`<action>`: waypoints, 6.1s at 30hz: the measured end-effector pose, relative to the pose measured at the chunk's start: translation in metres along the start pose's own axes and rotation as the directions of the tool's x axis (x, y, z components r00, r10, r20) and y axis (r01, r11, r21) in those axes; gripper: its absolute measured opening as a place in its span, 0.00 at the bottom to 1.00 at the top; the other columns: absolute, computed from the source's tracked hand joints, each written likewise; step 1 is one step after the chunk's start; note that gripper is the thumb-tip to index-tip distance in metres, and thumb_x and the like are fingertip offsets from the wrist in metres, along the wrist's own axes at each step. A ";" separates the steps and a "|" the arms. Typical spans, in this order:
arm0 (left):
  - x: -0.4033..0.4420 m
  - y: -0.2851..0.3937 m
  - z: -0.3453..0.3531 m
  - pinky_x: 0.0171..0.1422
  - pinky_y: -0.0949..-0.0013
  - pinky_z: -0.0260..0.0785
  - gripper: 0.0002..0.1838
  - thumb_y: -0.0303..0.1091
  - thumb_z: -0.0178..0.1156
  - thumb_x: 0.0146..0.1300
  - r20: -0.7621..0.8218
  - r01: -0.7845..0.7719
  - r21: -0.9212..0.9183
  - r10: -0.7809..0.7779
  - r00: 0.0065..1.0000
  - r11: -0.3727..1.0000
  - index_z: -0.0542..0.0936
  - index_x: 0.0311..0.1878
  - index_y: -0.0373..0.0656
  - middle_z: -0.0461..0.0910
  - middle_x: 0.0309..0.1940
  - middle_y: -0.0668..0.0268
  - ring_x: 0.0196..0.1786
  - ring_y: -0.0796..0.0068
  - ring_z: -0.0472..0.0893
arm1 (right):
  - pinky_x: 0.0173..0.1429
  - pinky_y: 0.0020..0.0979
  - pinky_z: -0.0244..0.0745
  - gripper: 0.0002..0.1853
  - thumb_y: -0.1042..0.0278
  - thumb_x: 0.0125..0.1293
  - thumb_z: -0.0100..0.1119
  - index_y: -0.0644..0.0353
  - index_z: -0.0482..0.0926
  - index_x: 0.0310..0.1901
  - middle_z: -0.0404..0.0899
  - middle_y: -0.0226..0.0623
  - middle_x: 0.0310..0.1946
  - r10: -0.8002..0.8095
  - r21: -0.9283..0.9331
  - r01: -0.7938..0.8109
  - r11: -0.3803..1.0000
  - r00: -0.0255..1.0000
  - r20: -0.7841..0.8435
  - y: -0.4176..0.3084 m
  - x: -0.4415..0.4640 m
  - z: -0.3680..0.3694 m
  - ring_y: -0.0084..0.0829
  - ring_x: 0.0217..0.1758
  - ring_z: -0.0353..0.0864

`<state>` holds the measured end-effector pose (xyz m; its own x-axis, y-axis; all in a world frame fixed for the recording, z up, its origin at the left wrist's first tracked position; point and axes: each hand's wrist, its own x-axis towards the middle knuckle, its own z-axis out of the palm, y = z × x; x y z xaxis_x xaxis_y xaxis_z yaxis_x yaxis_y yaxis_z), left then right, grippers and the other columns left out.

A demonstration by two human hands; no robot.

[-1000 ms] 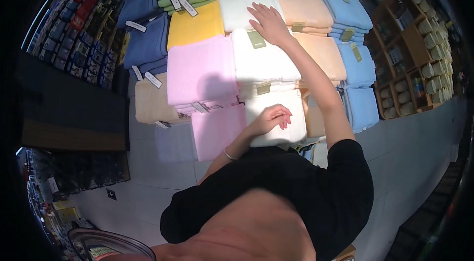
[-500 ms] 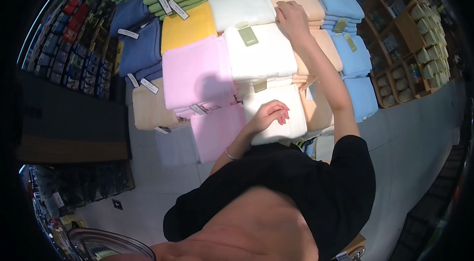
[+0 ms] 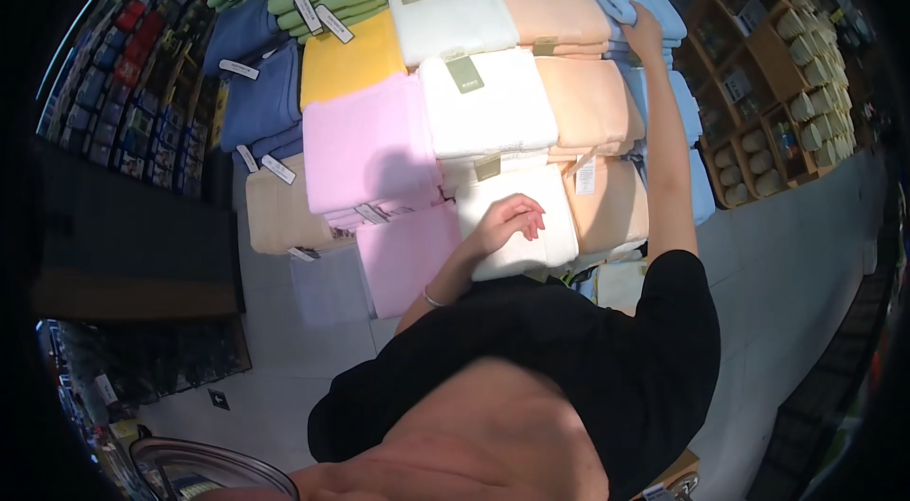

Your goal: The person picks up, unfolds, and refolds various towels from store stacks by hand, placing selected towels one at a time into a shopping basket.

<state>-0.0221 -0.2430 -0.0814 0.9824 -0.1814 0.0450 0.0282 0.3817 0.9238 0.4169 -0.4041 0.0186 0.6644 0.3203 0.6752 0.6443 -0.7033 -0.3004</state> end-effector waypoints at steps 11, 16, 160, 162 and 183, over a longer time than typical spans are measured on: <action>0.001 0.000 0.000 0.37 0.74 0.73 0.08 0.27 0.50 0.67 0.009 -0.003 0.004 0.002 1.000 1.000 0.72 0.46 0.34 0.78 0.34 0.61 0.34 0.76 0.79 | 0.50 0.32 0.71 0.16 0.64 0.61 0.60 0.61 0.77 0.49 0.82 0.42 0.40 0.221 0.431 -0.079 0.899 0.931 -0.292 -0.115 0.004 -0.127 0.33 0.45 0.80; 0.003 0.003 0.004 0.53 0.66 0.70 0.19 0.39 0.43 0.71 -0.010 -0.121 -0.144 0.120 0.993 0.982 0.65 0.58 0.36 0.74 0.50 0.54 0.52 0.68 0.76 | 0.52 0.26 0.68 0.17 0.64 0.63 0.59 0.68 0.74 0.48 0.78 0.36 0.43 0.401 0.917 -0.167 0.363 0.916 0.008 -0.188 -0.072 -0.195 0.25 0.43 0.77; -0.105 0.195 -0.082 0.37 0.74 0.68 0.12 0.23 0.61 0.56 -0.502 0.120 0.833 0.645 0.576 0.540 0.73 0.44 0.37 0.73 0.46 0.62 0.38 0.77 0.72 | 0.47 0.26 0.72 0.20 0.78 0.59 0.59 0.59 0.73 0.55 0.73 0.38 0.50 -0.033 0.583 -0.076 0.809 0.984 0.174 -0.232 -0.156 -0.091 0.29 0.44 0.76; -0.098 0.185 -0.099 0.37 0.72 0.66 0.11 0.26 0.64 0.54 -0.377 0.186 0.920 0.653 0.656 0.344 0.75 0.39 0.37 0.72 0.43 0.62 0.35 0.72 0.70 | 0.52 0.30 0.70 0.17 0.75 0.61 0.57 0.60 0.75 0.52 0.72 0.38 0.54 -0.162 0.485 0.075 0.872 0.977 0.140 -0.223 -0.159 -0.073 0.34 0.53 0.73; -0.102 0.206 -0.105 0.39 0.72 0.64 0.10 0.26 0.63 0.52 -0.253 0.103 0.956 0.593 0.764 0.276 0.72 0.31 0.33 0.76 0.37 0.62 0.35 0.69 0.69 | 0.52 0.28 0.64 0.10 0.75 0.52 0.64 0.64 0.70 0.28 0.77 0.34 0.39 -0.335 0.711 -0.066 0.700 0.848 0.410 -0.199 -0.120 -0.079 0.30 0.45 0.71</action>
<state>-0.0971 -0.0507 0.0641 0.8141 0.3174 0.4863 -0.0678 -0.7797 0.6225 0.1791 -0.3524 0.0503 0.5026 0.7677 0.3976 0.6764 -0.0628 -0.7338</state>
